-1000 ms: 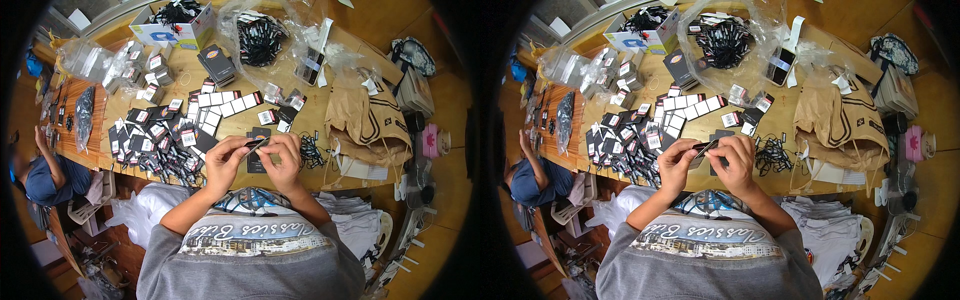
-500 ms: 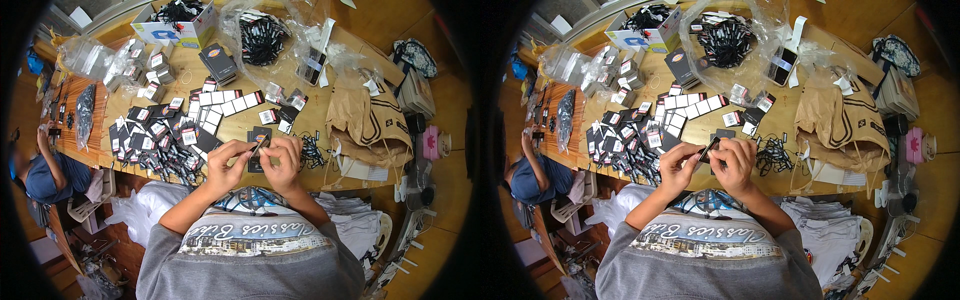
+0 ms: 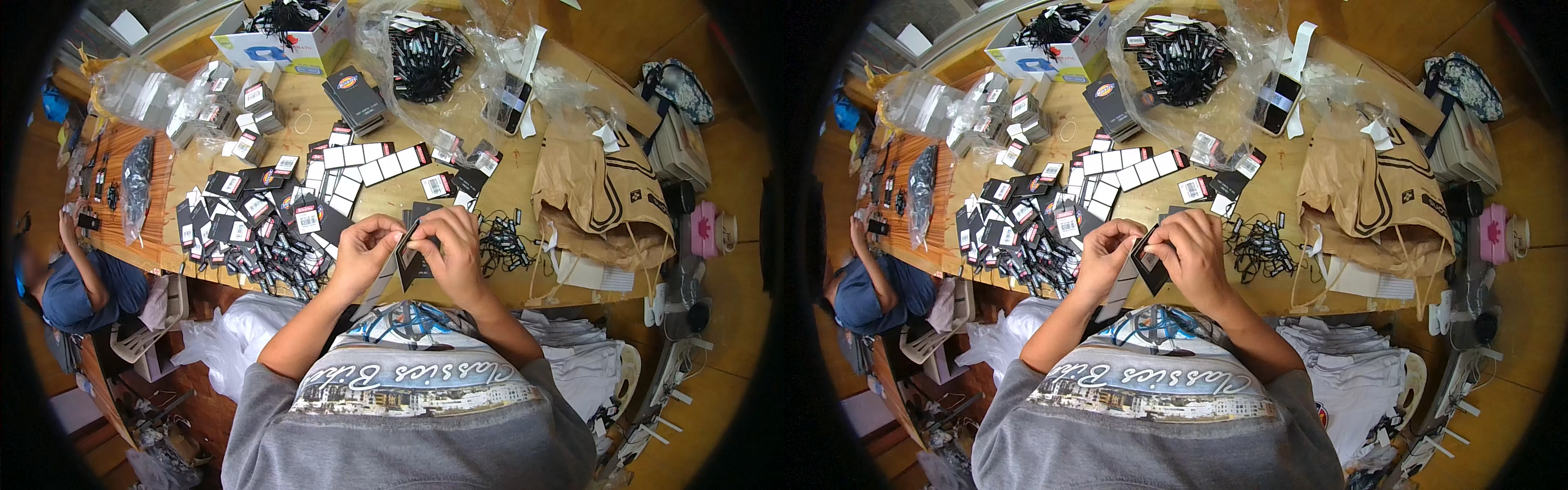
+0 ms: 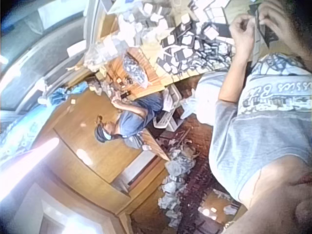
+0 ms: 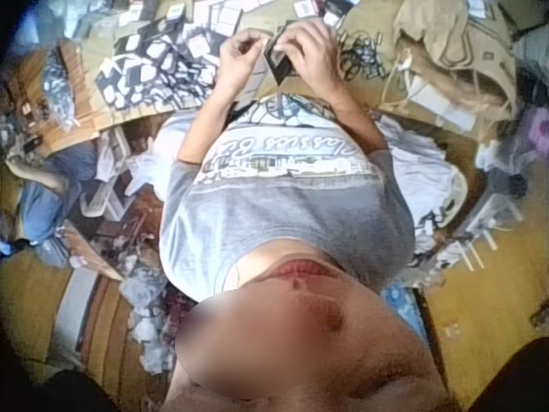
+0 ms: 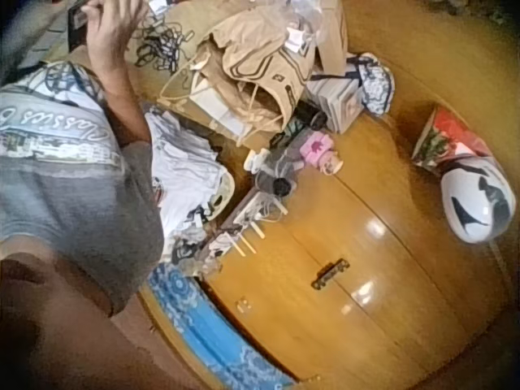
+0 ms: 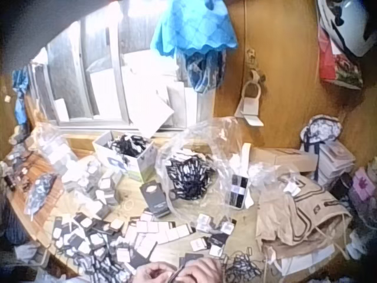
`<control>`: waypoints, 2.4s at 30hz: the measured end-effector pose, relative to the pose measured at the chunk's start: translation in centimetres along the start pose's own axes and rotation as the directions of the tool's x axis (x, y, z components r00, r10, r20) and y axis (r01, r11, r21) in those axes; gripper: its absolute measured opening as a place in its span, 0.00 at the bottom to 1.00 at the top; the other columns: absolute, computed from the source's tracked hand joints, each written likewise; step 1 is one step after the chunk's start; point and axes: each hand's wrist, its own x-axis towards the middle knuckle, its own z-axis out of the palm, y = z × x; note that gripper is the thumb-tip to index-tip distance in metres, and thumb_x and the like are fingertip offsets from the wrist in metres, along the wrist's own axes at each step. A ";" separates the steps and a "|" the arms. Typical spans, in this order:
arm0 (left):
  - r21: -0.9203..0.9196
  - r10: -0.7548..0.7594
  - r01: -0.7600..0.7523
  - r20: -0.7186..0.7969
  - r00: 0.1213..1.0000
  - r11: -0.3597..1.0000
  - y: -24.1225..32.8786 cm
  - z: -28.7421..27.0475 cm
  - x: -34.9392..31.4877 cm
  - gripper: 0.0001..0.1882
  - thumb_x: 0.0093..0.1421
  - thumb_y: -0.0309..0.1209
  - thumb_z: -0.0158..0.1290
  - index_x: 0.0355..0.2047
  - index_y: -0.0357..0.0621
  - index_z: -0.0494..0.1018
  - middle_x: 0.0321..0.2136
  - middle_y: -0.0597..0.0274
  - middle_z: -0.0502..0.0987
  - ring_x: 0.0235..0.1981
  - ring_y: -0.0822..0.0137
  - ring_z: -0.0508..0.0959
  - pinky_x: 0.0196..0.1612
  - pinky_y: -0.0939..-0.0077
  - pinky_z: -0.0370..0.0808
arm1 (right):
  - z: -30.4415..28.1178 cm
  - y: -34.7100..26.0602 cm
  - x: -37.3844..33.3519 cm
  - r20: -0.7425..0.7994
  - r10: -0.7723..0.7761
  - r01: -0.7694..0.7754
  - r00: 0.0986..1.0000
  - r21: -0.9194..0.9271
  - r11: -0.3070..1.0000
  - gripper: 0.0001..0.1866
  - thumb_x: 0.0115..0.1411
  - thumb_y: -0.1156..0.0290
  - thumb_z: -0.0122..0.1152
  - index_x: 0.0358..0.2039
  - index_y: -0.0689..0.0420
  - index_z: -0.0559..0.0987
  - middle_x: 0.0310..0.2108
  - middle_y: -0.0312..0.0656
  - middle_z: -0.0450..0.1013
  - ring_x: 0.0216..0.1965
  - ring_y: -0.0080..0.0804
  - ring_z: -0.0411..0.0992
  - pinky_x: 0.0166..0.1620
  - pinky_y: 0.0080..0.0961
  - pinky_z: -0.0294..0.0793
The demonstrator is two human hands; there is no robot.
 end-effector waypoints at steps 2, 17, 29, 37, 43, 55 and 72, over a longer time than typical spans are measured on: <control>0.164 0.114 -0.109 -0.018 0.993 0.980 0.5 0.2 0.0 0.02 0.50 0.20 0.49 0.26 0.34 0.68 0.27 0.61 0.72 0.26 0.76 0.70 0.32 0.85 0.67 | 0.1 0.5 -0.3 0.105 0.099 -0.112 0.990 0.134 0.985 0.08 0.43 0.70 0.58 0.20 0.58 0.69 0.24 0.37 0.67 0.28 0.34 0.64 0.35 0.27 0.58; -0.078 0.133 -0.141 -0.092 0.987 0.987 2.4 -1.4 -0.2 0.04 0.56 0.25 0.43 0.26 0.38 0.61 0.26 0.56 0.72 0.30 0.71 0.72 0.36 0.79 0.68 | -2.9 2.5 -2.9 0.463 0.478 -0.627 0.746 0.730 0.272 0.06 0.51 0.81 0.50 0.31 0.65 0.71 0.25 0.41 0.71 0.26 0.22 0.69 0.31 0.16 0.68; 0.132 0.024 -0.035 0.083 0.996 0.991 2.6 1.1 -0.7 0.05 0.52 0.21 0.48 0.29 0.34 0.71 0.25 0.62 0.70 0.25 0.75 0.70 0.31 0.85 0.67 | -2.1 0.2 -2.1 0.272 0.479 -0.508 0.834 0.717 0.477 0.07 0.53 0.78 0.51 0.33 0.65 0.72 0.23 0.41 0.71 0.24 0.20 0.69 0.28 0.12 0.68; 0.118 0.005 -0.011 0.055 0.998 0.993 3.1 1.6 -0.9 0.13 0.48 0.17 0.50 0.36 0.33 0.68 0.24 0.62 0.72 0.28 0.75 0.72 0.35 0.85 0.69 | -1.8 -0.6 -2.0 0.202 0.433 -0.458 0.878 0.613 0.644 0.07 0.52 0.79 0.51 0.33 0.66 0.71 0.24 0.41 0.71 0.25 0.21 0.70 0.29 0.13 0.68; 0.125 0.016 -0.020 0.032 0.999 0.992 2.9 1.3 -0.7 0.15 0.48 0.16 0.50 0.38 0.32 0.66 0.23 0.62 0.72 0.27 0.75 0.72 0.34 0.85 0.69 | -1.8 -0.3 -2.0 0.175 0.419 -0.430 0.891 0.626 0.651 0.07 0.52 0.80 0.51 0.32 0.66 0.72 0.25 0.41 0.71 0.26 0.21 0.69 0.29 0.13 0.68; 0.361 0.045 -0.081 0.105 0.993 0.929 3.7 1.3 -0.8 0.15 0.47 0.16 0.49 0.38 0.32 0.66 0.21 0.63 0.72 0.25 0.77 0.72 0.29 0.87 0.67 | -1.6 -0.4 -2.1 0.164 0.409 -0.424 0.897 0.574 0.700 0.06 0.51 0.80 0.52 0.32 0.67 0.72 0.25 0.41 0.71 0.25 0.22 0.70 0.28 0.13 0.69; 0.341 -0.026 -0.009 0.098 0.995 0.940 3.6 1.4 -1.2 0.16 0.47 0.16 0.50 0.39 0.32 0.66 0.20 0.65 0.71 0.23 0.79 0.70 0.28 0.88 0.67 | -1.7 -0.2 -2.1 0.267 0.398 -0.472 0.877 0.625 0.621 0.05 0.52 0.79 0.52 0.31 0.66 0.72 0.22 0.40 0.70 0.23 0.21 0.69 0.27 0.13 0.68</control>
